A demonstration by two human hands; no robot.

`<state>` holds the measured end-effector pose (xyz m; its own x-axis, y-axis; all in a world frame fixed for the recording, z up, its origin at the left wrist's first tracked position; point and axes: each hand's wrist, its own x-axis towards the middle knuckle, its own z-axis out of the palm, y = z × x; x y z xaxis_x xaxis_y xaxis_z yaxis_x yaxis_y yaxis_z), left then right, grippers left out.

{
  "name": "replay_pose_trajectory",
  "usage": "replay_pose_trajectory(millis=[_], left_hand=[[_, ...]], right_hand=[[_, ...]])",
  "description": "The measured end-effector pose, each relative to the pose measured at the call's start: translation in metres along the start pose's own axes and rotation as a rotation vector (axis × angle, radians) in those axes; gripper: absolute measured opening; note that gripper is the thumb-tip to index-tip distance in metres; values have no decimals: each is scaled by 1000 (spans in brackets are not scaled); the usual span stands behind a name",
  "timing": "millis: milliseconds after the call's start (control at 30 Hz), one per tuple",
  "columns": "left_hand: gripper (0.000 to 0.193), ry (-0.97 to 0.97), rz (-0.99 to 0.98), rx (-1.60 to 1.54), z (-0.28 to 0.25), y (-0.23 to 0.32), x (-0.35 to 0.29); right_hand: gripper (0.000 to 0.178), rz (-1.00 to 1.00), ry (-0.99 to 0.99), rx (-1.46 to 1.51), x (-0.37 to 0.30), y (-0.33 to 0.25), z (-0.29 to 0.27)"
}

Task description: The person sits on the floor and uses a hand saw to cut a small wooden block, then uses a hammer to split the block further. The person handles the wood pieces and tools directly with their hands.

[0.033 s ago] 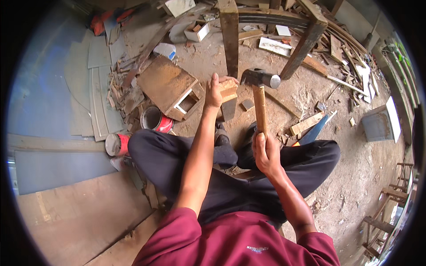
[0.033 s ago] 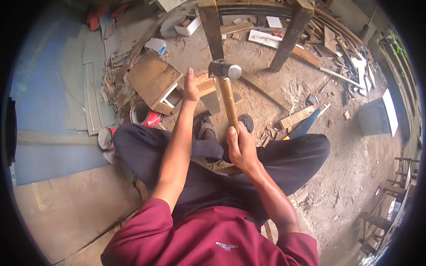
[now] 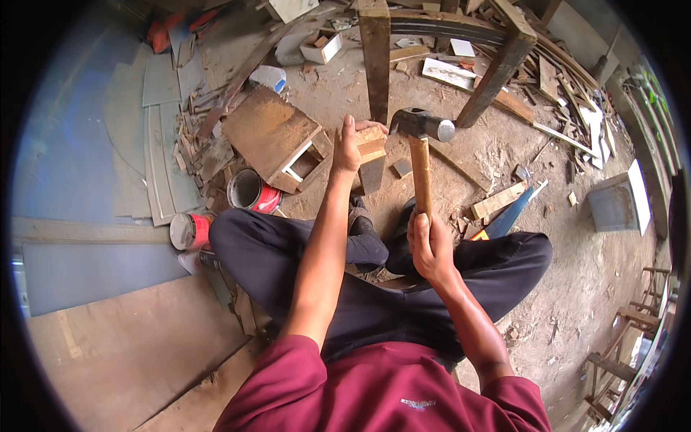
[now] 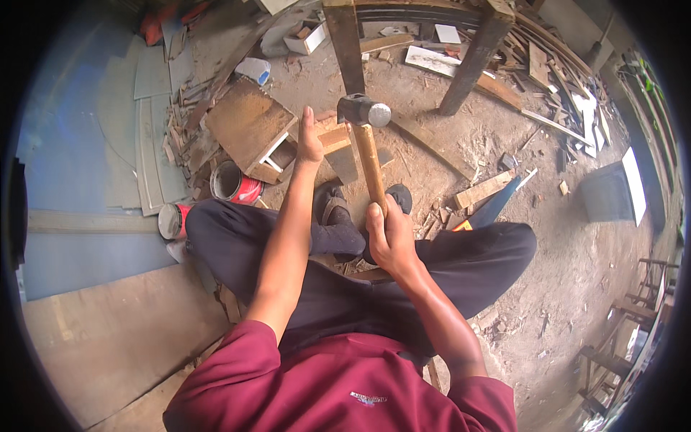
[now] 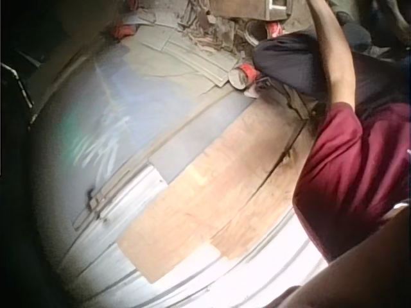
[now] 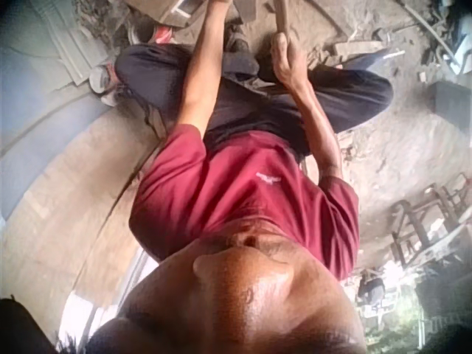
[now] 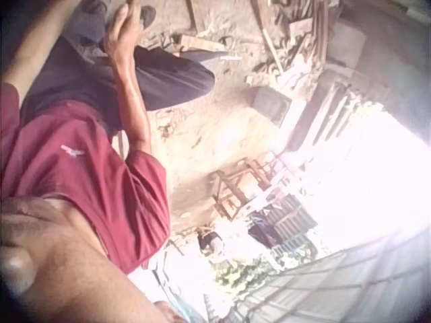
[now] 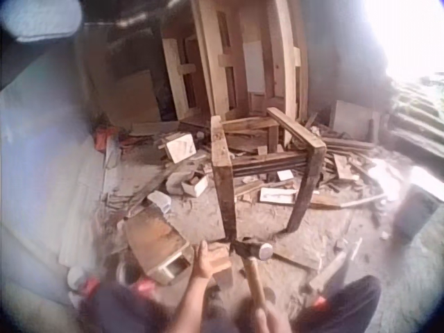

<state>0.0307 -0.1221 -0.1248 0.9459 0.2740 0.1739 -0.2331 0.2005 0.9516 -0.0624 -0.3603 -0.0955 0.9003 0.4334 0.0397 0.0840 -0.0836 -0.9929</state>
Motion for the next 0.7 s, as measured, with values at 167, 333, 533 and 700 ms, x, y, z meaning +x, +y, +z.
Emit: replay_pose_trajectory(millis=[167,333,533,700], left_hand=[[84,170,38,145,-3,-5,11],[93,38,-50,-91,-24,-13,19],[105,96,-82,-9,-32,-31,18],[99,-30,29,-81,-28,-17,15]], right_hand=[[39,119,-55,-206,28,19,8],[43,23,-27,18,31,-16,8],[42,-36,-28,-149,45,-1,18],[42,63,-13,-132,49,-2,14]])
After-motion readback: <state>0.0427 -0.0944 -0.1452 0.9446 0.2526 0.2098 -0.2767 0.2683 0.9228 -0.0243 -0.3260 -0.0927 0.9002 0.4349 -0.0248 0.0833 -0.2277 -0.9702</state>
